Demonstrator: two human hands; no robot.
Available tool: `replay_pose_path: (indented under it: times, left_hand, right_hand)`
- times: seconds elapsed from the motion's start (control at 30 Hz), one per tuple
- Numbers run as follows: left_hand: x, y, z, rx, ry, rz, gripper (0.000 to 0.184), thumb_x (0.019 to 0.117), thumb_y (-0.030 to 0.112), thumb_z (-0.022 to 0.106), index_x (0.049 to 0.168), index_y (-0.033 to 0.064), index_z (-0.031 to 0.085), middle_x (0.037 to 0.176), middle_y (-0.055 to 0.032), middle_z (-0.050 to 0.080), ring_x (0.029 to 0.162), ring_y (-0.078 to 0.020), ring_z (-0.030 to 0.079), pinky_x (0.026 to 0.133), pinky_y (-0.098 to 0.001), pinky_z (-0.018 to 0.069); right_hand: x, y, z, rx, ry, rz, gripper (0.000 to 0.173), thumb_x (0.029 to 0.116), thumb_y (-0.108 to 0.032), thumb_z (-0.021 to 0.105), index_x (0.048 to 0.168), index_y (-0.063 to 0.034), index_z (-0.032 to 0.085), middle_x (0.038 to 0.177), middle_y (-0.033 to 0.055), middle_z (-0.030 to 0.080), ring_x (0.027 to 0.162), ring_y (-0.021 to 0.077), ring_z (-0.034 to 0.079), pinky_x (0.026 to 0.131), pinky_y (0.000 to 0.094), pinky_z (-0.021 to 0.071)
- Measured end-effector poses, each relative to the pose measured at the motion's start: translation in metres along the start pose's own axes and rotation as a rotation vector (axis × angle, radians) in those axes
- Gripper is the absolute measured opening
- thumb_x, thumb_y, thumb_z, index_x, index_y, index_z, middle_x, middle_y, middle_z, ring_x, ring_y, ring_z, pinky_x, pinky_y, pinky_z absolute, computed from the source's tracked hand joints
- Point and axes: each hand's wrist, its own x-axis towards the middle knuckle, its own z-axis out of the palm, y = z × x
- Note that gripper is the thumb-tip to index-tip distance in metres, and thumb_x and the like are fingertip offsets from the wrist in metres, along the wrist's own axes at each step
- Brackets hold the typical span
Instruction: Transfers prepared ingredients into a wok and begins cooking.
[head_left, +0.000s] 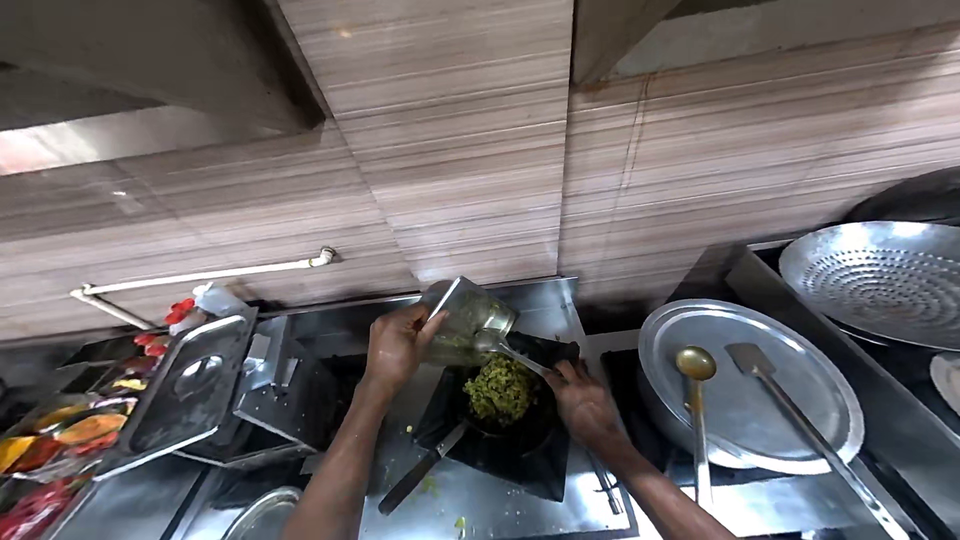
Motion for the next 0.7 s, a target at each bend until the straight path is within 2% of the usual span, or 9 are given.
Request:
replay_pose_path:
  times: [0.07,0.2,0.3,0.4,0.47,0.53,0.6,0.63,0.7]
  left_hand:
    - [-0.002,-0.003,-0.003,0.015,0.015,-0.014,0.04,0.0995,0.044,0.066,0.075,0.0125,0.062,0.06,-0.0001,0.053,0.052,-0.0162,0.052,0.05,-0.0402,0.0453]
    - [-0.01,-0.019,-0.016,0.007,0.068,-0.109,0.043,0.1004,0.046,0.065,0.075,0.012,0.057,0.059,-0.001,0.049,0.051,-0.0174,0.049,0.049,-0.0405,0.0422]
    - [-0.029,-0.043,-0.028,-0.082,0.13,-0.271,0.042,0.1016,0.042,0.064,0.075,0.0105,0.055,0.059,-0.0021,0.047,0.05,-0.0174,0.045,0.048,-0.039,0.0399]
    - [-0.065,-0.079,-0.04,-0.227,0.246,-0.5,0.042,0.1026,0.039,0.064,0.076,0.0085,0.053,0.061,-0.0026,0.044,0.051,-0.0163,0.041,0.051,-0.0369,0.0385]
    - [-0.103,-0.098,-0.044,-0.364,0.356,-0.701,0.038,0.1027,0.033,0.064,0.076,0.0092,0.051,0.064,-0.0016,0.045,0.056,-0.0138,0.044,0.055,-0.0348,0.0423]
    - [-0.146,-0.102,-0.046,-0.544,0.459,-0.922,0.026,0.1038,0.023,0.062,0.085,0.0063,0.053,0.075,-0.0046,0.056,0.067,-0.0146,0.056,0.066,-0.037,0.0535]
    - [-0.19,-0.097,-0.051,-0.717,0.574,-1.085,0.011,0.1046,0.015,0.055,0.102,0.0037,0.055,0.086,-0.0069,0.063,0.075,-0.0153,0.063,0.068,-0.038,0.058]
    - [-0.212,-0.094,-0.053,-0.78,0.629,-1.121,0.01,0.104,0.011,0.052,0.109,0.0036,0.055,0.089,-0.0071,0.065,0.077,-0.0149,0.066,0.067,-0.0368,0.0602]
    - [-0.249,-0.086,-0.061,-0.843,0.718,-1.165,0.021,0.1029,0.004,0.048,0.123,0.0006,0.055,0.097,-0.0097,0.067,0.083,-0.0162,0.068,0.071,-0.0369,0.061]
  right_hand:
    - [-0.013,0.0,0.0,0.028,-0.103,-0.024,0.045,0.0948,-0.004,0.059,0.134,-0.0258,0.068,0.133,0.0097,0.064,0.115,0.0328,0.066,0.086,0.0487,0.0595]
    - [-0.044,0.025,0.01,0.033,0.003,-0.07,0.033,0.0939,-0.013,0.066,0.123,-0.0246,0.074,0.124,0.008,0.069,0.104,0.0303,0.07,0.079,0.047,0.0614]
    - [-0.06,0.039,0.003,0.093,-0.061,0.044,0.029,0.097,-0.018,0.063,0.123,-0.0242,0.075,0.125,0.0074,0.071,0.104,0.0296,0.072,0.08,0.0506,0.0615]
    - [-0.065,0.048,0.003,0.401,-0.055,0.21,0.026,0.1006,-0.023,0.06,0.121,-0.0182,0.074,0.117,0.0087,0.072,0.094,0.029,0.072,0.078,0.0552,0.0605]
    - [-0.069,0.051,0.012,0.678,-0.044,0.307,0.028,0.0988,-0.027,0.063,0.121,-0.0116,0.072,0.103,0.008,0.073,0.082,0.0222,0.071,0.073,0.0483,0.0613]
    - [-0.076,0.055,0.022,0.867,-0.092,0.402,0.03,0.097,-0.026,0.065,0.122,-0.0104,0.07,0.09,0.0065,0.074,0.068,0.0192,0.07,0.063,0.0437,0.0621]
    - [-0.081,0.051,0.024,1.011,-0.154,0.473,0.03,0.0973,-0.022,0.067,0.123,-0.0066,0.068,0.089,0.0095,0.073,0.063,0.0208,0.067,0.056,0.0422,0.0592]
    - [-0.082,0.046,0.021,1.056,-0.182,0.491,0.031,0.0978,-0.019,0.066,0.125,-0.0043,0.067,0.09,0.0107,0.073,0.062,0.021,0.066,0.054,0.0407,0.0579]
    - [-0.084,0.037,0.015,1.114,-0.223,0.51,0.031,0.0988,-0.016,0.065,0.127,-0.0014,0.065,0.092,0.0118,0.073,0.06,0.0197,0.065,0.051,0.0375,0.0559]
